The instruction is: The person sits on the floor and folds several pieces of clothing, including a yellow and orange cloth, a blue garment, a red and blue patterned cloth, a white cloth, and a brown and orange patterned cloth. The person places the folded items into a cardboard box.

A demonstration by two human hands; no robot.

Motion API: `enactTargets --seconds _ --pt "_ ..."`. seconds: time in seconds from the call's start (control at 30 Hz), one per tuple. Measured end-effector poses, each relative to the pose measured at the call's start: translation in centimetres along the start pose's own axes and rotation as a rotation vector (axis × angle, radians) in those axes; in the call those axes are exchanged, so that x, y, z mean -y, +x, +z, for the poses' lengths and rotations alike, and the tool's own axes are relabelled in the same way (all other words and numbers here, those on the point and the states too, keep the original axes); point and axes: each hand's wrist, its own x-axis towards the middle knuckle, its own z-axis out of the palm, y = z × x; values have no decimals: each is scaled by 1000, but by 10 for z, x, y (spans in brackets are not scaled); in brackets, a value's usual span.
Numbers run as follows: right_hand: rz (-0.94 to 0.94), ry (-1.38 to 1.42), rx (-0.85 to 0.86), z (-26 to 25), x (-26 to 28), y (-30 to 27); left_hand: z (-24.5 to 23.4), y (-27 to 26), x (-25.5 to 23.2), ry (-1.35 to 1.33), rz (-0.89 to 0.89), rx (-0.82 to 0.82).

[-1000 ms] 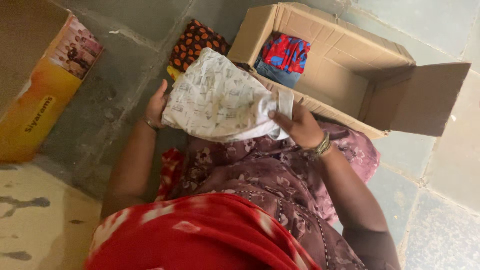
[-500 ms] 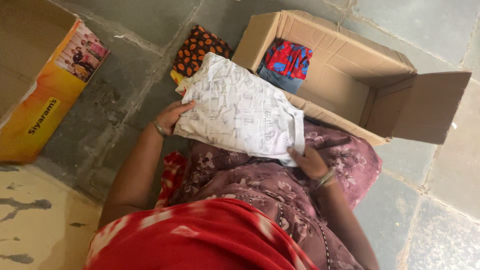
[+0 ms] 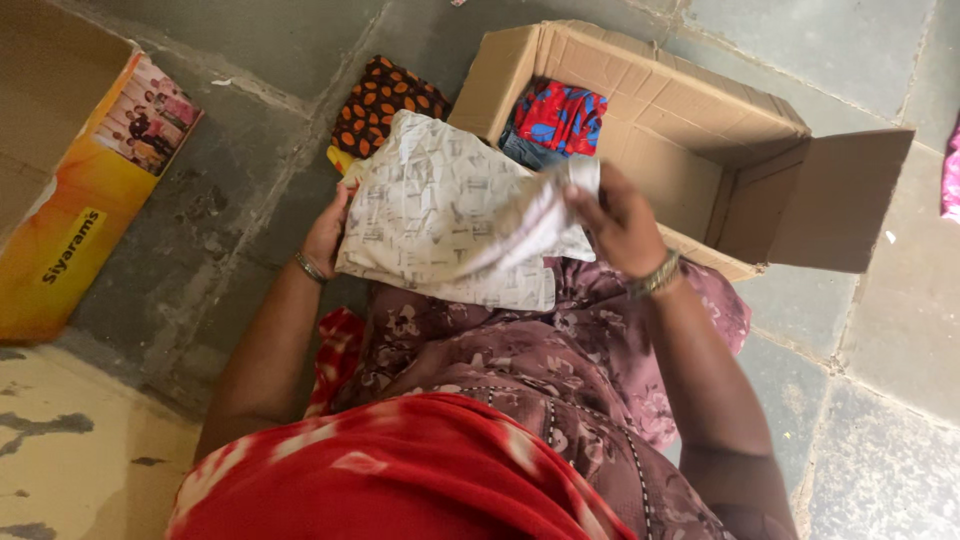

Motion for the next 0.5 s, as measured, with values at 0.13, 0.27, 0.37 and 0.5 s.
enactTargets --seconds 0.13,0.27,0.37,0.5 --pt "-186 157 -57 -7 27 13 0 0 -4 -111 -114 0" --pt "-124 197 -170 -23 -14 -22 -1 -4 -3 -106 -143 -64" --pt "166 -196 -121 -32 -71 -62 -8 0 5 -43 -48 20" --pt "138 -779 -185 -39 -128 -137 -20 21 13 -65 -39 18"
